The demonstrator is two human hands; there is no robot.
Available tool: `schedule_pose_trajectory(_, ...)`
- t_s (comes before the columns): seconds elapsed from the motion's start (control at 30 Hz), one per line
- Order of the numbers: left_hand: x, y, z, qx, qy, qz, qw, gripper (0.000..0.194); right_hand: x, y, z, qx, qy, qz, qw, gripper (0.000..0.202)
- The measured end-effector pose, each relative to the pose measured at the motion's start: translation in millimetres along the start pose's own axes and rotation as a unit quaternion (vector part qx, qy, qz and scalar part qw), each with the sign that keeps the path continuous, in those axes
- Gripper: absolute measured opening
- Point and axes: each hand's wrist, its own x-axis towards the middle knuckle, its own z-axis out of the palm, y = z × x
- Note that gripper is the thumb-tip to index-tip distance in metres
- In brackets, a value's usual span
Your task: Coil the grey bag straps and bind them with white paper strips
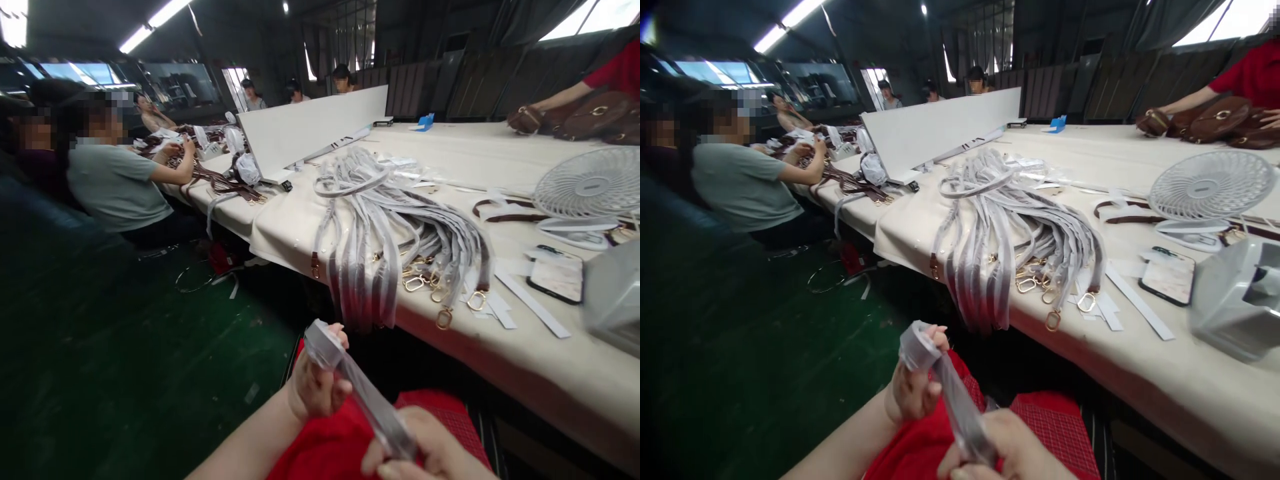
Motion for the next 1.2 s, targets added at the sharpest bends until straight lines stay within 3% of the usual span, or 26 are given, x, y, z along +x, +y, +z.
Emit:
schedule_pose_trajectory(0.13,-13,-7,14.9,0.114,-0.162,-0.02,0.98,0.041,0,-2,-36,0.037,0.009,0.014,0.999,0.038)
schedule_pose_trajectory(0.23,-7,8,23.3,0.128,-0.212,-0.053,0.967,0.029,13,13,-57,0.027,0.056,0.024,0.998,0.041)
schedule_pose_trajectory(0.33,-3,24,23.6,-0.004,-0.279,-0.155,0.947,0.045,28,33,-69,-0.074,0.136,-0.01,0.988,0.031)
schedule_pose_trajectory(0.4,-5,30,21.8,-0.129,-0.319,-0.28,0.896,0.062,33,43,-69,-0.11,0.141,-0.031,0.983,0.03)
schedule_pose_trajectory(0.47,-8,31,19.6,-0.234,-0.31,-0.375,0.842,0.076,34,50,-64,-0.085,0.09,-0.033,0.992,0.035)
schedule_pose_trajectory(0.57,-9,25,13.3,-0.342,-0.233,-0.423,0.806,0.078,33,57,-54,-0.076,0.049,-0.02,0.996,0.039)
schedule_pose_trajectory(0.7,5,17,-6.7,-0.425,-0.128,-0.443,0.779,0.076,37,68,-53,-0.161,0.123,0.02,0.979,0.033)
schedule_pose_trajectory(0.83,25,24,-30.2,-0.497,-0.073,-0.411,0.761,0.081,46,77,-62,-0.201,0.16,0.002,0.966,0.028)
schedule_pose_trajectory(0.93,41,35,-38.6,-0.527,-0.051,-0.358,0.769,0.077,51,73,-56,-0.171,0.089,0.005,0.981,0.038)
schedule_pose_trajectory(1.03,52,43,-35.1,-0.513,-0.002,-0.291,0.808,0.06,54,62,-36,-0.124,-0.022,0.073,0.989,0.049)
schedule_pose_trajectory(1.13,53,38,-20.9,-0.399,0.024,-0.211,0.892,0.043,55,51,-16,-0.006,-0.118,0.102,0.988,0.053)
schedule_pose_trajectory(1.2,46,25,-8.7,-0.22,0.005,-0.137,0.966,0.037,57,45,-9,0.131,-0.169,0.079,0.974,0.057)
